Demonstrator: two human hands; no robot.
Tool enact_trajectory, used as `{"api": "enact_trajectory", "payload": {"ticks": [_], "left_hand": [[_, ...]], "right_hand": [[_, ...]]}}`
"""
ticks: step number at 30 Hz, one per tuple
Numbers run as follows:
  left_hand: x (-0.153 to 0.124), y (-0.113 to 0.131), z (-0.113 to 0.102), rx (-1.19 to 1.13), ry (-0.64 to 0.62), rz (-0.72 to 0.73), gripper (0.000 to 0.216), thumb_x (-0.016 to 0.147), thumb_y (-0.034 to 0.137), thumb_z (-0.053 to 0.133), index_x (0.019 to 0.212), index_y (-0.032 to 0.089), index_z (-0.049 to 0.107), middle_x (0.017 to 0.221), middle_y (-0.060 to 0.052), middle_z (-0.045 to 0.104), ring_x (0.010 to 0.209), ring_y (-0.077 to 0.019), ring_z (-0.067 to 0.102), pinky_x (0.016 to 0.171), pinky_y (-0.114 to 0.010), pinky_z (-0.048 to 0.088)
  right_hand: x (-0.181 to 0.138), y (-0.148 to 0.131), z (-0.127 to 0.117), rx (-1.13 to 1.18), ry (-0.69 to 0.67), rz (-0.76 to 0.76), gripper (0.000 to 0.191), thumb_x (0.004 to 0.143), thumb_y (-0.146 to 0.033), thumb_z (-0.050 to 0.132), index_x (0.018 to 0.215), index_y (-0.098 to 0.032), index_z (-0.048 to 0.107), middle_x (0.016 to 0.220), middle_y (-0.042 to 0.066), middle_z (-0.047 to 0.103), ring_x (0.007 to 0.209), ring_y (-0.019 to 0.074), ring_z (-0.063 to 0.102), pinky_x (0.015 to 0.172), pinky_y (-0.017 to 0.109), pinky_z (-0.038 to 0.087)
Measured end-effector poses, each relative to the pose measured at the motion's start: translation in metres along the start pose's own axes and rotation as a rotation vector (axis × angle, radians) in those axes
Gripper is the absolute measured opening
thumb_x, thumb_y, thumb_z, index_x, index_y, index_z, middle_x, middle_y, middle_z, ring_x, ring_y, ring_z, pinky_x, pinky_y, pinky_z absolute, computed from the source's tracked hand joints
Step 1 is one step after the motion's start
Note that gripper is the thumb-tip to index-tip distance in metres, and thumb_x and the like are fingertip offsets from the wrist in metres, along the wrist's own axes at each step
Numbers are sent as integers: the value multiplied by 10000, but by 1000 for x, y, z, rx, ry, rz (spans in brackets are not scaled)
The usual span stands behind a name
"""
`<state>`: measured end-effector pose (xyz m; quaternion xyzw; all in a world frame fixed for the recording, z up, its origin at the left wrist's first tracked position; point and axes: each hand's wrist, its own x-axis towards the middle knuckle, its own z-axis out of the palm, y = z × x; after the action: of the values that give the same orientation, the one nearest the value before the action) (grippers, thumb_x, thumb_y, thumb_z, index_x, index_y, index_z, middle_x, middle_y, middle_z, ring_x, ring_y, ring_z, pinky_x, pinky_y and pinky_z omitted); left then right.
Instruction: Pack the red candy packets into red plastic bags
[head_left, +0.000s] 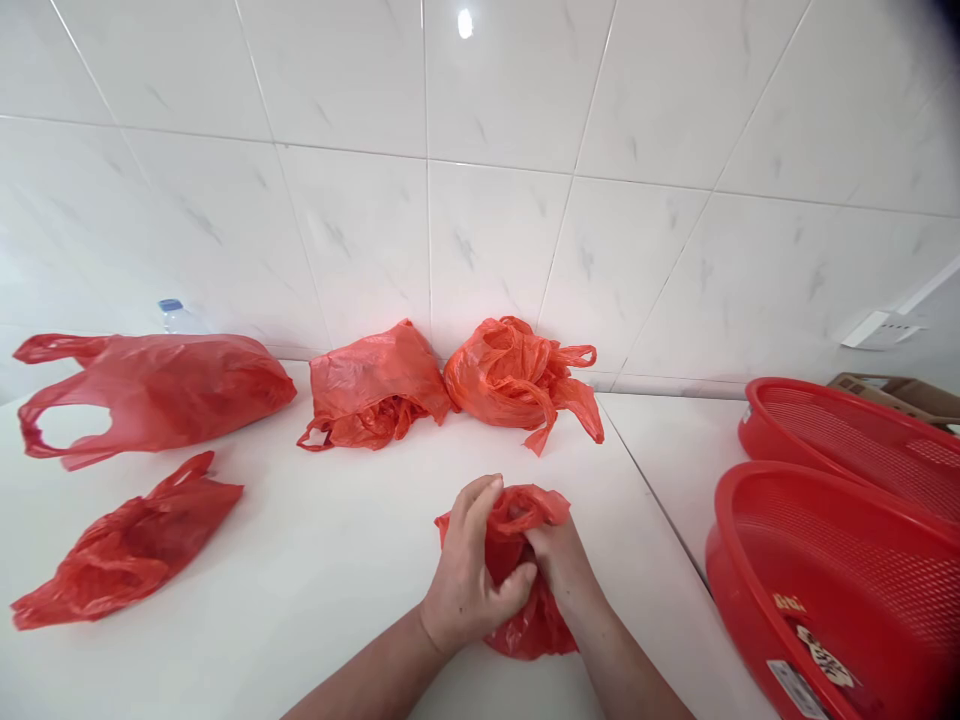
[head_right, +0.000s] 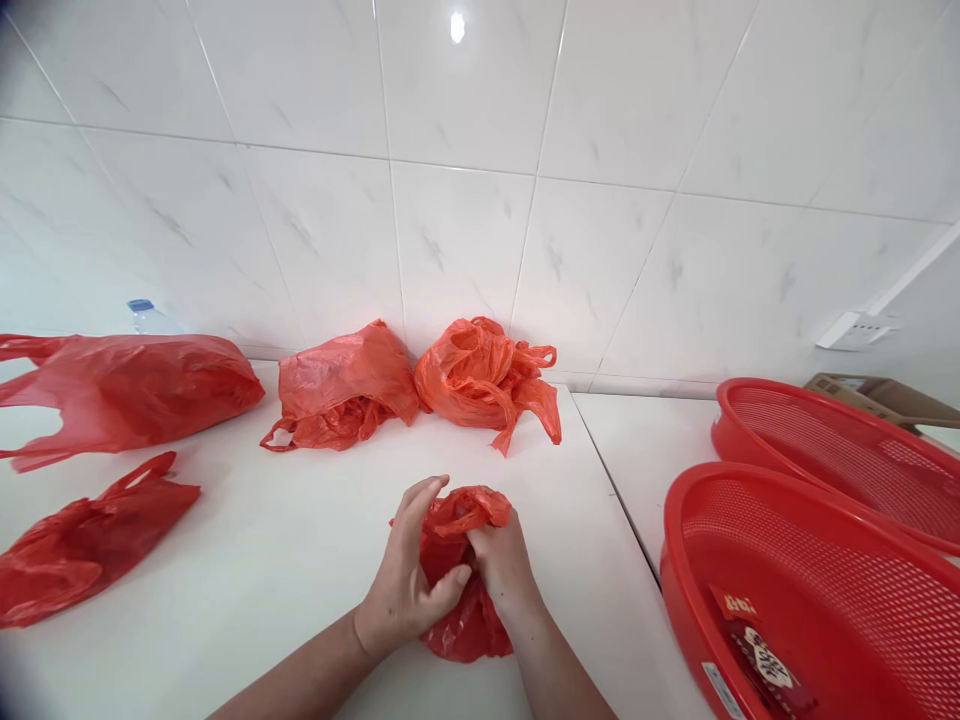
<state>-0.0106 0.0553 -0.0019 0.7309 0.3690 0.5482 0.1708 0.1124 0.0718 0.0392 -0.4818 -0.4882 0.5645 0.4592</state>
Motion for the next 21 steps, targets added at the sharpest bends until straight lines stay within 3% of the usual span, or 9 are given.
{"api": "enact_trajectory", "payload": {"ticks": [3,5,6,8,10,14,16,18,21], "left_hand": [[1,-2,-3,156,-9,75,424,813,200,607,1221,260,508,1298,-117,447,1191,-274,452,959,-457,419],[5,-3,-6,134,-41,-54,142,878,187,525,981,236,608,1104,-73,554,1011,-202,553,872,-372,465],[7,-4,-7,87,-50,-134,118,898,196,493,888,220,608,1003,-54,575,920,-174,573,825,-336,476],[11,-7,-10,-17,-42,-290,174,918,243,464,789,202,574,881,-31,575,813,-151,574,766,-297,478],[13,-11,-13,-87,-21,-420,215,920,296,458,751,199,547,896,-34,588,833,-160,578,786,-297,468],[14,-12,-17,-244,-52,-591,239,908,382,460,796,195,558,1128,-73,608,1002,-206,576,873,-315,446],[14,-11,-17,-339,-89,-595,260,912,410,444,828,193,559,1094,-74,625,964,-202,582,855,-309,452],[13,-9,-17,-383,-119,-588,276,910,429,444,814,192,544,928,-43,640,820,-172,579,772,-283,459],[12,-9,-16,-359,-131,-614,294,886,449,483,744,192,492,700,18,553,630,-126,486,613,-235,413]], "right_hand": [[6,12,-8,-46,-40,47,191,719,-243,575,561,-215,473,484,-55,454,468,109,422,462,250,327],[8,18,-13,-31,-99,89,176,769,-281,538,605,-224,510,410,-67,411,397,107,380,430,253,291],[8,20,-16,-17,-138,97,174,787,-309,535,634,-227,531,379,-72,390,367,106,357,416,253,270],[8,22,-23,41,-228,90,142,792,-354,571,730,-227,580,367,-78,392,353,103,342,417,249,261],[7,23,-30,150,-312,97,188,798,-405,593,833,-221,608,403,-70,422,388,102,361,457,251,297],[3,19,-37,393,-427,117,615,819,-699,400,1109,-195,602,476,-32,465,477,132,419,559,294,374],[2,15,-37,437,-426,115,749,791,-766,343,1207,-185,570,473,-30,461,485,140,427,575,305,392],[1,10,-36,377,-392,138,646,787,-693,477,1191,-203,595,507,-30,489,527,146,471,607,306,418],[1,3,-36,219,-387,145,472,709,-415,718,1140,-251,620,762,-7,618,728,166,581,714,308,459]]}}
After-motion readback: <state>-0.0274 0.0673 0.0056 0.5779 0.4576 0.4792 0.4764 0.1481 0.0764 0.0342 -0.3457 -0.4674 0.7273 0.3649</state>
